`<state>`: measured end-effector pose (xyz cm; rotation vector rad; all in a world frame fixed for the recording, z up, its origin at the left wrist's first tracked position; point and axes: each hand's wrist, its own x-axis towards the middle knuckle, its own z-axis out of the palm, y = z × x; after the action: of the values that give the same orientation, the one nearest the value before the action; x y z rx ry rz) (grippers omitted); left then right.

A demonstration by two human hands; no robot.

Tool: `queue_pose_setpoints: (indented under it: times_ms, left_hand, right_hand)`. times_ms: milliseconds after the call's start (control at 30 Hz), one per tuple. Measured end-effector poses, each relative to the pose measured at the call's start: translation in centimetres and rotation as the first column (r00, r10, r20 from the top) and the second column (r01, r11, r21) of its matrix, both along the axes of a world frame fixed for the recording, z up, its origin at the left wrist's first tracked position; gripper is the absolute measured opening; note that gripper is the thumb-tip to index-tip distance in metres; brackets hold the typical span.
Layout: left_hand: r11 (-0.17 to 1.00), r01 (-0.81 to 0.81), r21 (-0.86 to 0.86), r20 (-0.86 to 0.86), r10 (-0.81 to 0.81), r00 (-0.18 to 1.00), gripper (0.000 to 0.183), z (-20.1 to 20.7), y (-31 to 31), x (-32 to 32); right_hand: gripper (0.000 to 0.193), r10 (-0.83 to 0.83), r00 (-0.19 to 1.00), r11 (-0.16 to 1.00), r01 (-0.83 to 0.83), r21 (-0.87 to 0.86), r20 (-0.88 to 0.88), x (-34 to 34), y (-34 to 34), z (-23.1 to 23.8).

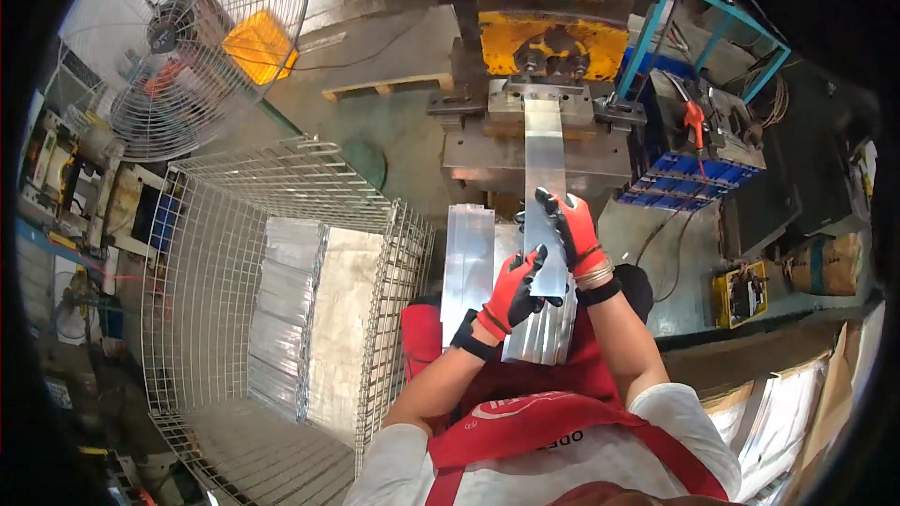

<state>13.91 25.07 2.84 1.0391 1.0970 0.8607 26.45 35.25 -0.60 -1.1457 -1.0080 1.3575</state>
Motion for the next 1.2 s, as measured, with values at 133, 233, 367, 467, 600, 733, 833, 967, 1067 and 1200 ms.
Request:
queue_pose_setpoints:
  times_ms: [133, 233, 367, 467, 600, 733, 833, 967, 1067, 1200]
  left_hand:
    - [0.986, -0.087, 0.145, 0.019, 0.085, 0.996, 0.062, -1.5, -0.3, 0.2]
    - [0.845, -0.191, 0.5, -0.012, 0.227, 0.974, 0.027, -2.3, -0.4, 1.0]
    - [0.988, -0.124, 0.089, -0.198, 0.14, 0.97, 0.017, 2.9, 0.4, 1.6]
    - [0.983, -0.183, -0.017, 0.086, 0.184, 0.979, 0.017, 1.2, 0.7, 1.1]
    - [0.965, -0.197, -0.17, 0.314, 0.243, 0.918, 0.022, 0.0, 1.3, 1.4]
    - [0.995, -0.06, -0.083, 0.246, 0.078, 0.966, 0.032, -0.7, 2.4, 0.0]
    - [0.997, -0.074, 0.001, 0.101, 0.073, 0.992, 0.06, -1.1, 2.2, -0.1]
    - [0.949, -0.04, 0.311, -0.086, 0.07, 0.994, 0.073, -1.7, 1.5, 0.0]
    - [0.986, -0.081, 0.144, 0.258, 0.042, 0.965, 0.047, -2.2, 2.1, 0.2]
    - [0.982, -0.041, 0.185, 0.278, -0.012, 0.96, 0.02, -1.5, 2.3, 0.6]
  right_hand:
    - [0.027, 0.003, 0.999, 1.0, -0.003, -0.006, 0.039, -0.2, -1.3, 2.5]
    - [0.03, 0.091, 0.995, 0.996, -0.092, -0.019, -0.043, 0.3, -0.7, 1.2]
    - [0.033, 0.234, 0.957, 0.965, -0.207, 0.159, -0.17, 1.2, -0.2, -0.5]
    - [0.031, 0.244, 0.965, 0.968, -0.236, 0.089, -0.1, 1.3, -0.1, 0.5]
    - [0.028, 0.198, 0.974, 0.925, -0.223, 0.307, 0.108, 1.2, 0.2, 2.3]
    - [0.024, 0.099, 0.995, 0.967, -0.088, 0.241, -0.034, 0.4, 0.7, 2.1]
    - [0.024, 0.053, 0.998, 0.989, -0.049, 0.14, -0.025, 0.3, 1.4, 1.3]
    - [0.026, 0.054, 0.998, 0.993, -0.056, 0.102, 0.018, 0.2, 0.9, 1.8]
    - [0.024, 0.068, 0.998, 0.996, -0.069, 0.059, 0.015, 0.3, 1.0, 2.4]
    - [0.02, 0.054, 0.996, 0.997, -0.057, -0.048, -0.069, 0.3, 1.3, 2.5]
